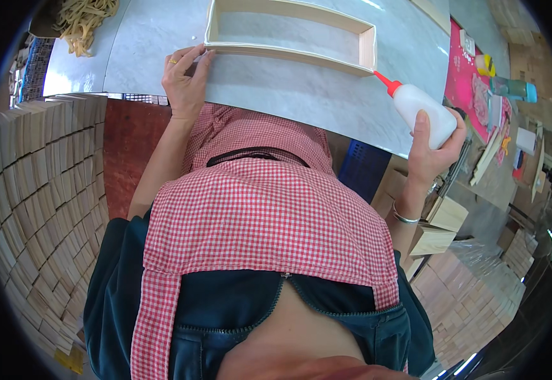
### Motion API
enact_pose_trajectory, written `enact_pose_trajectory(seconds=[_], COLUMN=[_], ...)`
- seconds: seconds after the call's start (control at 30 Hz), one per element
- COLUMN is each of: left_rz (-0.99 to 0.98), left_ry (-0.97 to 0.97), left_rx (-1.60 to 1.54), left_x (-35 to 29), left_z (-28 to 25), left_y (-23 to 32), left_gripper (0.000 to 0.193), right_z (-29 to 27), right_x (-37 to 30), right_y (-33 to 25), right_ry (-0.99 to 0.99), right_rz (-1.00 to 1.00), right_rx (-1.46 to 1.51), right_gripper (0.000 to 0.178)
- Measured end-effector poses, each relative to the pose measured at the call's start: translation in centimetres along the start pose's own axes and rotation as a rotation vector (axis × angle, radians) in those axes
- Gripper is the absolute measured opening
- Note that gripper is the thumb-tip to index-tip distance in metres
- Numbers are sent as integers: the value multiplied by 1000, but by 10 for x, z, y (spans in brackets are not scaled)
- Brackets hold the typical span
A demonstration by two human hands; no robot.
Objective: Assemble wooden trays by applying glue to the joints and securing them with a pneumatic nail gun.
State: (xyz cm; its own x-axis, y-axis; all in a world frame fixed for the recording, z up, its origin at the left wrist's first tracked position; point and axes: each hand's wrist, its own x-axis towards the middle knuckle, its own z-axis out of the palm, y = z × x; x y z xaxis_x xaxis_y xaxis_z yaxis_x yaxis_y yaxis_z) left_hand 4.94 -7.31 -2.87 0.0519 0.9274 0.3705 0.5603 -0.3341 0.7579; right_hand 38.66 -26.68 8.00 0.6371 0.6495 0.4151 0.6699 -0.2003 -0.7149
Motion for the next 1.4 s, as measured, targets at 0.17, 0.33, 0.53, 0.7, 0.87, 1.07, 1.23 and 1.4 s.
enact_pose_trajectory(seconds=[0.17, 0.33, 0.53, 0.7, 0.87, 1.07, 1.23, 1.4], left_rz=[-23, 88, 252, 369, 183, 51, 481, 513], left_ry=[17, 49, -124, -304, -369, -330, -334, -372], left_rx=[-58, -44, 415, 514, 197, -60, 337, 510], left_x=[-3, 2, 30, 38, 20, 5, 19, 43], left_z=[4, -3, -29, -43, -51, -48, -35, -35], left_y=[-6, -8, -30, -35, -44, 34, 42, 43], left_gripper=[22, 27, 39, 43, 46, 53, 52, 54], right_z=[3, 17, 23, 29, 30, 29, 32, 31], right_x=[6, 11, 19, 20, 21, 17, 13, 13], right_y=[11, 30, 33, 30, 33, 32, 32, 37], right_ry=[42, 215, 204, 222, 244, 249, 224, 243], right_rz=[24, 182, 224, 242, 215, 200, 201, 249], right_rx=[-15, 275, 470, 493, 528, 568, 566, 558], right_gripper=[47, 47, 49, 49, 49, 49, 49, 45])
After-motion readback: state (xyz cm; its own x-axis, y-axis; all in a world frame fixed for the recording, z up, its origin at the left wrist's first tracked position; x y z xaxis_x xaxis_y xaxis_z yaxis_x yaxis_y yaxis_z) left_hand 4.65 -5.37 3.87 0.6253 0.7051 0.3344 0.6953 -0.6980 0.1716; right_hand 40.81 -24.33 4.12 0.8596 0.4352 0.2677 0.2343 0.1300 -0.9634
